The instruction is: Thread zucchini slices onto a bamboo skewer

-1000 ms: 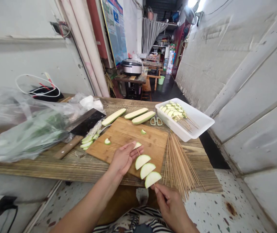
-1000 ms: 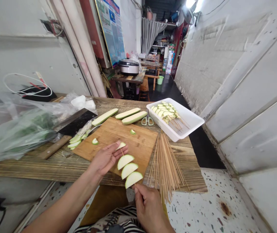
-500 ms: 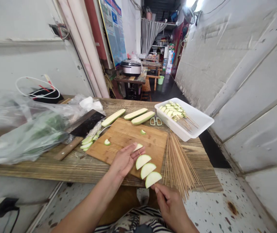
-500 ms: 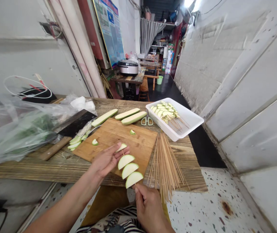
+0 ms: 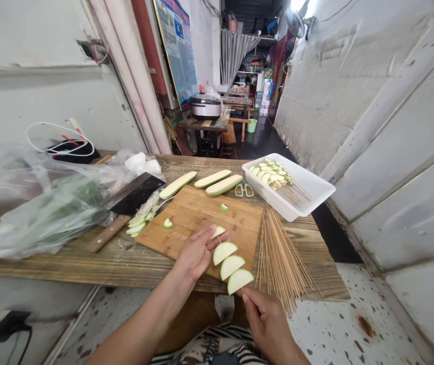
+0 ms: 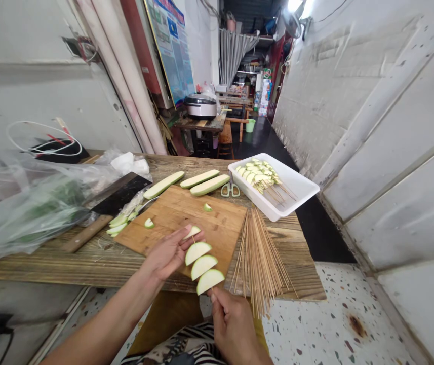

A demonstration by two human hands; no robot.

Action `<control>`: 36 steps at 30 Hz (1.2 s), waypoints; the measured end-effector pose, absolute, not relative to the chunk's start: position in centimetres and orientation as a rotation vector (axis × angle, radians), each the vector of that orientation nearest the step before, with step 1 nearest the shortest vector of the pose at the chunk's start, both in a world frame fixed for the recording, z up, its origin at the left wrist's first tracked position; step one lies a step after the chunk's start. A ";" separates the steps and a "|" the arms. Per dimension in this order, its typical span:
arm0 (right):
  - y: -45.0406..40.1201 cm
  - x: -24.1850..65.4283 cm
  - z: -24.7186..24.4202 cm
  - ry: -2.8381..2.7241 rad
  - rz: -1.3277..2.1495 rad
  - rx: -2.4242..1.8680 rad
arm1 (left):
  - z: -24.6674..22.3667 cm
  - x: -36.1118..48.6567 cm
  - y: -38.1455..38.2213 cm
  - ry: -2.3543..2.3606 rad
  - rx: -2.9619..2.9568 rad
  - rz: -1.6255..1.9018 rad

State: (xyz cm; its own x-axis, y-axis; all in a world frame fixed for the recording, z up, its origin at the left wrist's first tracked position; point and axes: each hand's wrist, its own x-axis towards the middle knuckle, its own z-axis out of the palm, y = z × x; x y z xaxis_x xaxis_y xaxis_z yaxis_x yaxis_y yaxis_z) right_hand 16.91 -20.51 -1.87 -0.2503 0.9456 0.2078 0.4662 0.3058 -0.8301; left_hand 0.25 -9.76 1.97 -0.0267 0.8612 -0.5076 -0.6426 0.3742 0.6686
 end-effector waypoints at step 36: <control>-20.2 16.4 -2.2 -1.829 0.759 -1.266 | 1.5 1.5 -10.7 1.040 0.372 1.178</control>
State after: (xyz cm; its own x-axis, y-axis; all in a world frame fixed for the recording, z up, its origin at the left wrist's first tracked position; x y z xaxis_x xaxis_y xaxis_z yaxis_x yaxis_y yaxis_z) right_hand 16.44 -20.16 -2.16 -0.2087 0.9436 0.2571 0.4841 0.3281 -0.8112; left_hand 1.51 -10.72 1.46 0.0113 0.8836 -0.4681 -0.5742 0.3890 0.7204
